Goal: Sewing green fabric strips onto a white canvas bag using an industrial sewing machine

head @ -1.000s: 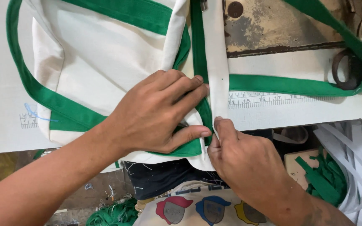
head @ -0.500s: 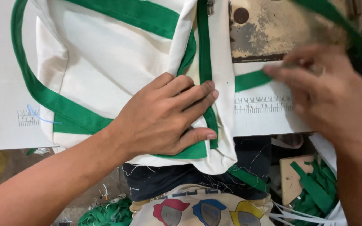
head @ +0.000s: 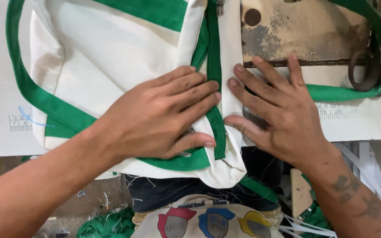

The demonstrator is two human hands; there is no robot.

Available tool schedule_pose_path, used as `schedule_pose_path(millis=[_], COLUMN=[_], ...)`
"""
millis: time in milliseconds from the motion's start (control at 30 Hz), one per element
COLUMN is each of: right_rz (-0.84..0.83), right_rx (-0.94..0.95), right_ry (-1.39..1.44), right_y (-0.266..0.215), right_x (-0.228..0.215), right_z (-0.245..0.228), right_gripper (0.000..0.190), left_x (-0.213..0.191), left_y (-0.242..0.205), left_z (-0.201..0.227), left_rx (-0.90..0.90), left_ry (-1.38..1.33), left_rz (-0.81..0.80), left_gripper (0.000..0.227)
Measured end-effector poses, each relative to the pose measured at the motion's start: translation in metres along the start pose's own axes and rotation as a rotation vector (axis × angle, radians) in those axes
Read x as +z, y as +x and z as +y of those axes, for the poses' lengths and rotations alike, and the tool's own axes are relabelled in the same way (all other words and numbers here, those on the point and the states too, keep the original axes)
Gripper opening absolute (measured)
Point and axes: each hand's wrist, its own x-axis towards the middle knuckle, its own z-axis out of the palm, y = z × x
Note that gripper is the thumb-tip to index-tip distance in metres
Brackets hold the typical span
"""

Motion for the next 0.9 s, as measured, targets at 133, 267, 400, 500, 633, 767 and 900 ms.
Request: schedule_pose_path(millis=[133, 267, 400, 500, 633, 767, 900], right_rz=[-0.003, -0.01, -0.043, -0.076, -0.065, -0.061, -0.077], right_rx=[0.007, 0.029, 0.038, -0.01, -0.106, -0.049, -0.039], right_ry=[-0.01, 0.034, 0.037, 0.006, 0.001, 0.013, -0.011], right_y=[0.002, 0.001, 0.002, 0.007, 0.017, 0.012, 0.009], right_x=[-0.002, -0.001, -0.002, -0.008, -0.012, -0.009, -0.01], right_z=[-0.001, 0.0, 0.001, 0.002, 0.003, 0.001, 0.002], right_gripper=[0.068, 0.071, 0.067, 0.073, 0.068, 0.073, 0.075], left_x=[0.002, 0.004, 0.001, -0.001, -0.002, -0.002, 0.0], left_y=[-0.003, -0.003, -0.001, 0.001, -0.001, -0.003, -0.003], left_z=[0.005, 0.004, 0.005, 0.007, 0.007, 0.009, 0.003], left_rx=[0.02, 0.014, -0.004, -0.01, -0.016, -0.02, 0.01], left_ry=[0.062, 0.04, 0.008, 0.071, 0.059, 0.049, 0.016], left_rz=[0.067, 0.095, 0.072, 0.024, 0.022, 0.042, 0.091], left_gripper=[0.07, 0.07, 0.071, 0.075, 0.076, 0.073, 0.073])
